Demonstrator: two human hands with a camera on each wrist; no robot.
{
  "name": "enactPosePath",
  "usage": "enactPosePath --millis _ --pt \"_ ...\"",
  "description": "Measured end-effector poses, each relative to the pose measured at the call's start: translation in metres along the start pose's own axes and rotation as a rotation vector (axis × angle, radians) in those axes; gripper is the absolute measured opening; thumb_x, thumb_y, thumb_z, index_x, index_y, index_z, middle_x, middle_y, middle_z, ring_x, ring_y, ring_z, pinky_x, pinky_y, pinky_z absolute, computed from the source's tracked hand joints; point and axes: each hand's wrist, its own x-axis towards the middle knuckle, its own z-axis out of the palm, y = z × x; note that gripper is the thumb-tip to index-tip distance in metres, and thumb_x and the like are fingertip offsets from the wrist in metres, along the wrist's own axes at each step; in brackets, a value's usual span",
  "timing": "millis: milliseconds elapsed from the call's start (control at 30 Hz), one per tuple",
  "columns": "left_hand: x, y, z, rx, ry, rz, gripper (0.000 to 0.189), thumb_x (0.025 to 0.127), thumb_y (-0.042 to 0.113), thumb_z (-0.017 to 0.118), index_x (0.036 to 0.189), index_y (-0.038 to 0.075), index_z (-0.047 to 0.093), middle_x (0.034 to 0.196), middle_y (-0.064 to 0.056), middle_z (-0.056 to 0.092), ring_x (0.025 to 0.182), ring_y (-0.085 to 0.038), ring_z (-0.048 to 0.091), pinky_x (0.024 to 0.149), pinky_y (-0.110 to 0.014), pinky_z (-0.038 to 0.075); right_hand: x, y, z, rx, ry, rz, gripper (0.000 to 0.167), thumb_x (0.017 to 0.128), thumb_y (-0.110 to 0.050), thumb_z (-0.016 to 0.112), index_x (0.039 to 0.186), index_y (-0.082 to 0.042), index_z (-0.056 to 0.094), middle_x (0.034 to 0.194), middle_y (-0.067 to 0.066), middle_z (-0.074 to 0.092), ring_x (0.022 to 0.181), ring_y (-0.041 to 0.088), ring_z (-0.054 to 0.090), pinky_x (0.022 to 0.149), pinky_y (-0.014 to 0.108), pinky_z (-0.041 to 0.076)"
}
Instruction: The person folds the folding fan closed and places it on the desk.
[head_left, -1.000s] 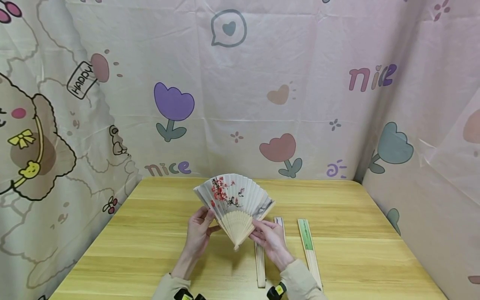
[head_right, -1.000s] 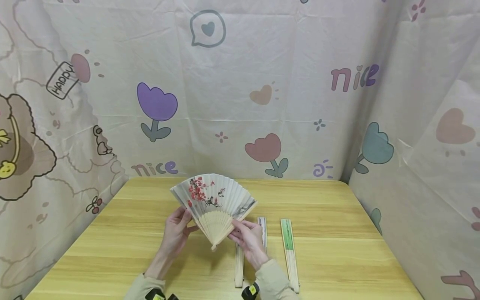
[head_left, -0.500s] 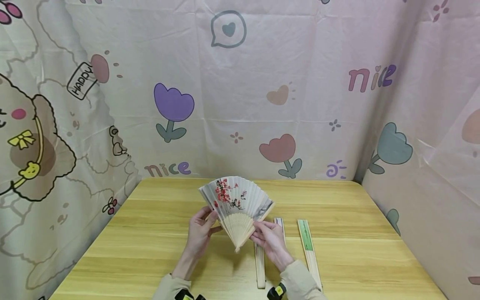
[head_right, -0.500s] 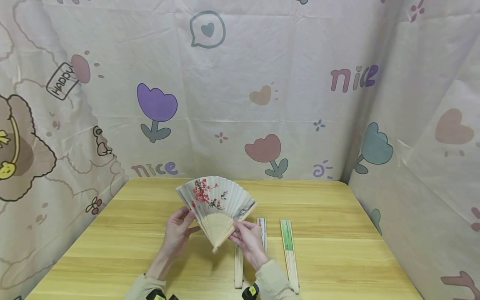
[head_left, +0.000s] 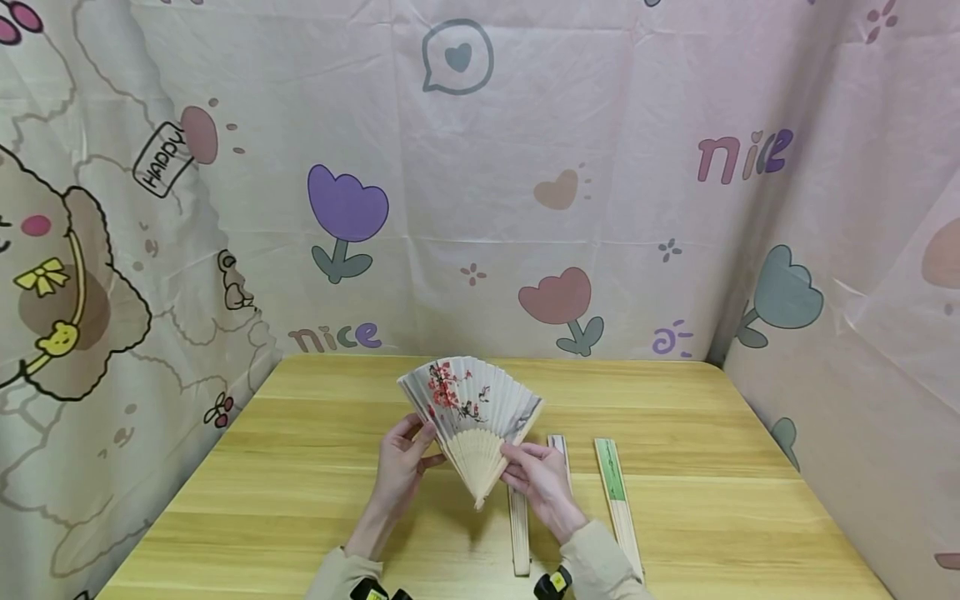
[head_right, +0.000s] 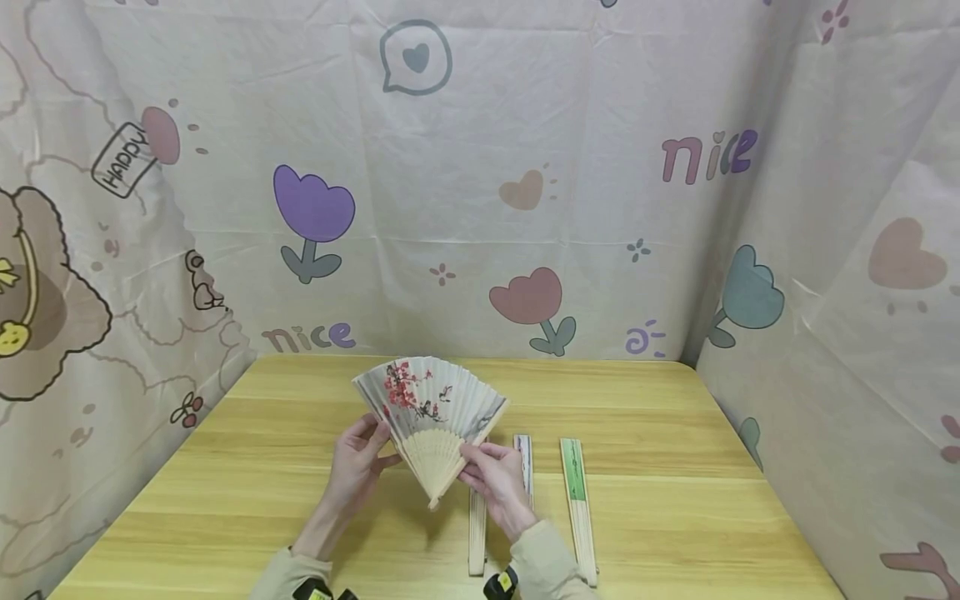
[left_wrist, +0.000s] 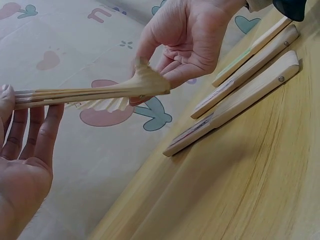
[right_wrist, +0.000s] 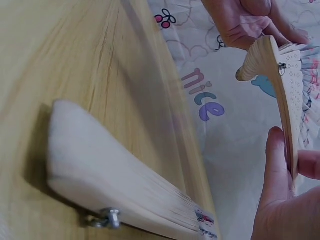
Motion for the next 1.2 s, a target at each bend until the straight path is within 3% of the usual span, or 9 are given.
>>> enactPosePath --millis 300,733,1200 --pt "0.0010 0.0012 0.0005 0.028 0.034 -0.059 0.028 0.102 -0.001 0.052 0.110 0.019 0.068 0.105 0.006 0.070 0.091 -0.009 0.072 0.073 -0.029 0.067 -0.0007 -0.0004 0.0003 -0.021 0.009 0.004 0.009 0.089 -0.005 0.072 0.082 -0.011 0.074 0.072 0.001 0.076 0.066 0.010 0.073 0.066 0.022 0.066" --pt "0.0003 0.0025 0.0009 0.046 0.000 -0.096 0.027 0.103 0.002 0.052 0.108 0.021 0.069 0.105 0.008 0.070 0.092 -0.008 0.071 0.073 -0.028 0.068 0.0004 -0.0004 -0.0006 -0.064 0.015 0.001 0.010 0.088 -0.005 0.072 0.080 -0.011 0.072 0.069 0.000 0.075 0.064 0.008 0.072 0.062 0.020 0.065" --pt "-0.0001 0.0006 0.0005 0.051 -0.045 -0.096 0.026 0.103 0.003 0.051 0.112 0.019 0.069 0.110 0.007 0.071 0.093 -0.009 0.072 0.077 -0.031 0.067 0.0004 0.0003 -0.0012 -0.083 0.024 -0.009 0.008 0.088 -0.008 0.074 0.081 -0.011 0.074 0.069 0.001 0.076 0.064 0.009 0.073 0.063 0.020 0.065"
